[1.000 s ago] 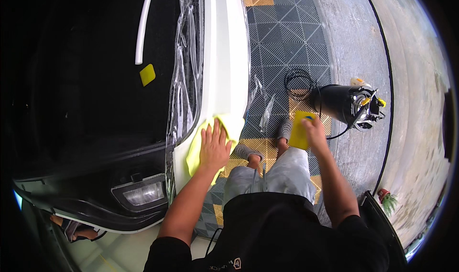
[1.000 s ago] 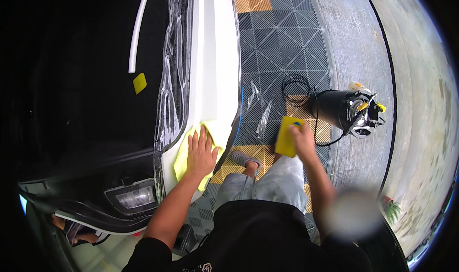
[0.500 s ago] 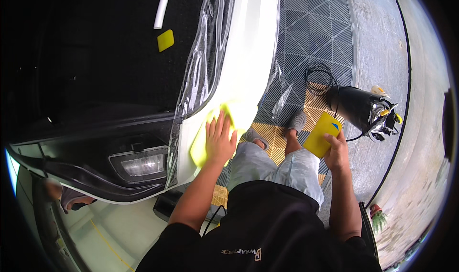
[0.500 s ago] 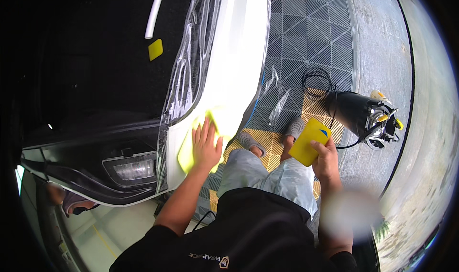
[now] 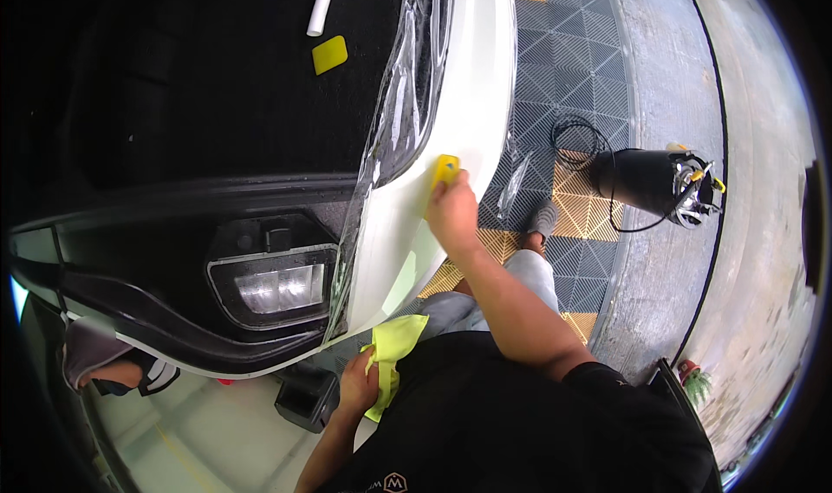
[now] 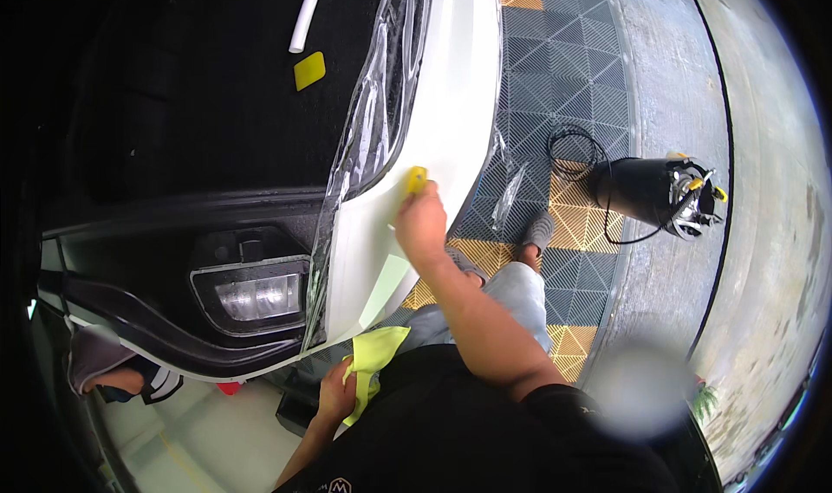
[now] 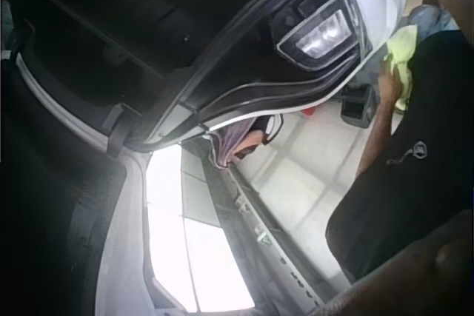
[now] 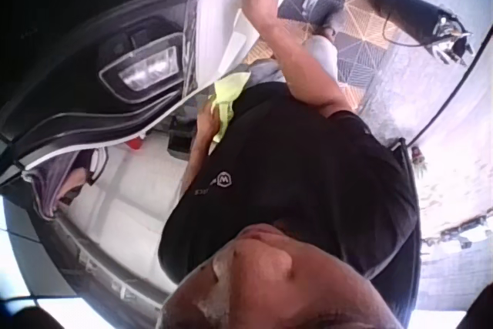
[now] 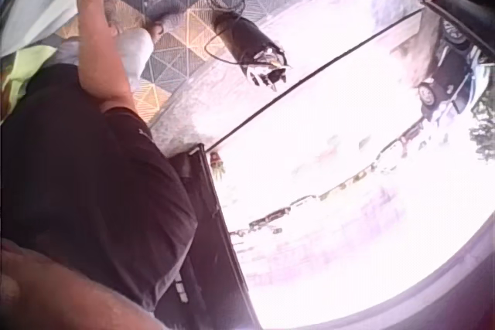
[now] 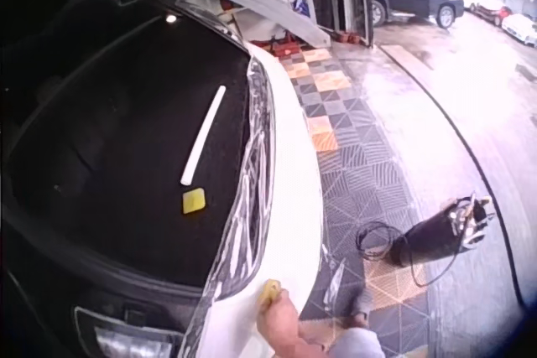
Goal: The person applies a clear protective film to the front bumper of a white car. They use a yellow squeegee to smooth the film and a yellow cloth to wipe the surface, working around the headlights and contours of the bumper.
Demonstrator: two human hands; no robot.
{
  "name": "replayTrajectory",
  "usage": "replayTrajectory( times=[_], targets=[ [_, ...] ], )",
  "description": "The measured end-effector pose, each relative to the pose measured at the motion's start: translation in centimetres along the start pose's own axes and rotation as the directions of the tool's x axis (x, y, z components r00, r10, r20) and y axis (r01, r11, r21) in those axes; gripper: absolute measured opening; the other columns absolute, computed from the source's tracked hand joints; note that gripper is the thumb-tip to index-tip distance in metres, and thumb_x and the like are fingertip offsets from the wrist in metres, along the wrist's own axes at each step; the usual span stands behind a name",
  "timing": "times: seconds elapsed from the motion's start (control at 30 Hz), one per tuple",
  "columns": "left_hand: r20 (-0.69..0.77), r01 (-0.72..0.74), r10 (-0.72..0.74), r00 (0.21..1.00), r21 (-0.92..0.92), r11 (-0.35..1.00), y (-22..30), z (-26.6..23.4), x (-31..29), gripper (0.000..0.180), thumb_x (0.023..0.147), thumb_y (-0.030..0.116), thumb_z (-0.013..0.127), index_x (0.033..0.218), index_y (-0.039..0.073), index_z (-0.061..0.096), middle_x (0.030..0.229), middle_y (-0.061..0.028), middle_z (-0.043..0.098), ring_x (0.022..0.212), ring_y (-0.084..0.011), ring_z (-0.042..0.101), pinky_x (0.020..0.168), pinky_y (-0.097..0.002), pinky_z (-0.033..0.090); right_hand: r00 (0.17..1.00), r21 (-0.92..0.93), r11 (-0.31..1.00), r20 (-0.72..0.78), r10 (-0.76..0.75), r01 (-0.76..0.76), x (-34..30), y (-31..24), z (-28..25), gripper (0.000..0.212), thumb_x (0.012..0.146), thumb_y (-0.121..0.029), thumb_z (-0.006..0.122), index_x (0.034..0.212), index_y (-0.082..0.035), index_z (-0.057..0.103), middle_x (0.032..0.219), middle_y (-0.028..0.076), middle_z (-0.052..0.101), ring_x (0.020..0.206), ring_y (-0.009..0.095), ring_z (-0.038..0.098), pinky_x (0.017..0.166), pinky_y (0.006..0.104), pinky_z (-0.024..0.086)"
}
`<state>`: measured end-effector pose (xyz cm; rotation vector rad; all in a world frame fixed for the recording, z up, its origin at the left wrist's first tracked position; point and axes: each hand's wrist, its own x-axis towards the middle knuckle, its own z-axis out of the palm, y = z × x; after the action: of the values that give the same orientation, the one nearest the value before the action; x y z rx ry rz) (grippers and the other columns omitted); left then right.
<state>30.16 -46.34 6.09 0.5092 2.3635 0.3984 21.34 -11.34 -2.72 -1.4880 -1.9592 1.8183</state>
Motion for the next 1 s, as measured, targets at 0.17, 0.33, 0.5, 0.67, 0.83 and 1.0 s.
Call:
replayTrajectory(
  times=[0.17,0.33,0.5,0.67,0.83,1.0],
  targets=[
    [0.078,-0.078,0.081,0.994,-0.037,0.996,-2.6,-0.4,1.3,0.033,0.092,0.014,0.055,0.122,-0.001,0.058,0.110,-0.0252,0.064,0.101,-0.0435,0.061,0.089,-0.0478,0.049,0.900,0.169,0.945,0.299,-0.319,0.279,-12.4,-1.8,6.5,0.025,0.093,-0.015,0.058,0.107,0.002,0.047,0.085,0.030,0.061,0.081,0.050,0.062,0.072,0.0504,0.050],
    [0.114,-0.134,0.145,0.983,-0.100,0.986,-0.7,-3.1,2.4,0.035,0.094,0.018,0.055,0.123,-0.001,0.058,0.114,-0.0248,0.064,0.105,-0.0421,0.060,0.091,-0.0462,0.048,0.979,0.363,0.915,-0.163,-0.127,0.179,0.7,3.0,-0.1,0.023,0.094,-0.015,0.057,0.107,0.003,0.051,0.088,0.022,0.069,0.073,0.032,0.071,0.064,0.0390,0.057],
    [0.136,-0.217,0.226,0.965,-0.076,0.973,3.0,-4.7,3.7,0.036,0.095,0.020,0.055,0.124,-0.001,0.058,0.116,-0.0245,0.063,0.108,-0.0410,0.060,0.093,-0.0441,0.048,0.957,-0.237,0.952,-0.165,-0.237,0.195,0.7,0.7,3.7,0.019,0.090,-0.017,0.054,0.095,0.001,0.052,0.083,0.028,0.066,0.075,0.046,0.065,0.074,0.0525,0.052],
    [0.141,-0.230,0.236,0.961,-0.058,0.971,4.2,-5.3,5.1,0.034,0.094,0.020,0.056,0.122,-0.001,0.059,0.113,-0.0238,0.064,0.106,-0.0414,0.061,0.092,-0.0447,0.048,0.904,0.135,0.937,0.250,-0.347,0.322,-8.3,-0.2,2.5,0.027,0.092,-0.021,0.058,0.106,0.001,0.054,0.084,0.029,0.065,0.081,0.049,0.063,0.076,0.0516,0.051],
    [0.042,-0.213,0.220,0.975,-0.135,0.968,5.3,-6.2,5.5,0.033,0.095,0.018,0.056,0.120,-0.003,0.059,0.109,-0.0243,0.065,0.098,-0.0432,0.063,0.087,-0.0443,0.050,0.998,0.197,0.980,-0.064,-0.007,0.020,6.8,1.9,-4.1,0.037,0.093,-0.025,0.060,0.107,0.009,0.055,0.090,0.022,0.069,0.077,0.032,0.070,0.071,0.0383,0.058],
    [-0.166,-0.202,0.180,0.970,-0.129,0.971,8.1,-7.3,6.0,0.033,0.095,0.015,0.055,0.121,-0.006,0.058,0.108,-0.0249,0.064,0.099,-0.0414,0.063,0.087,-0.0443,0.050,0.998,-0.239,0.970,0.049,-0.042,0.052,3.6,1.9,-0.8,0.034,0.091,-0.023,0.058,0.109,0.005,0.056,0.093,0.029,0.066,0.089,0.047,0.064,0.080,0.0466,0.053]
  ],
)
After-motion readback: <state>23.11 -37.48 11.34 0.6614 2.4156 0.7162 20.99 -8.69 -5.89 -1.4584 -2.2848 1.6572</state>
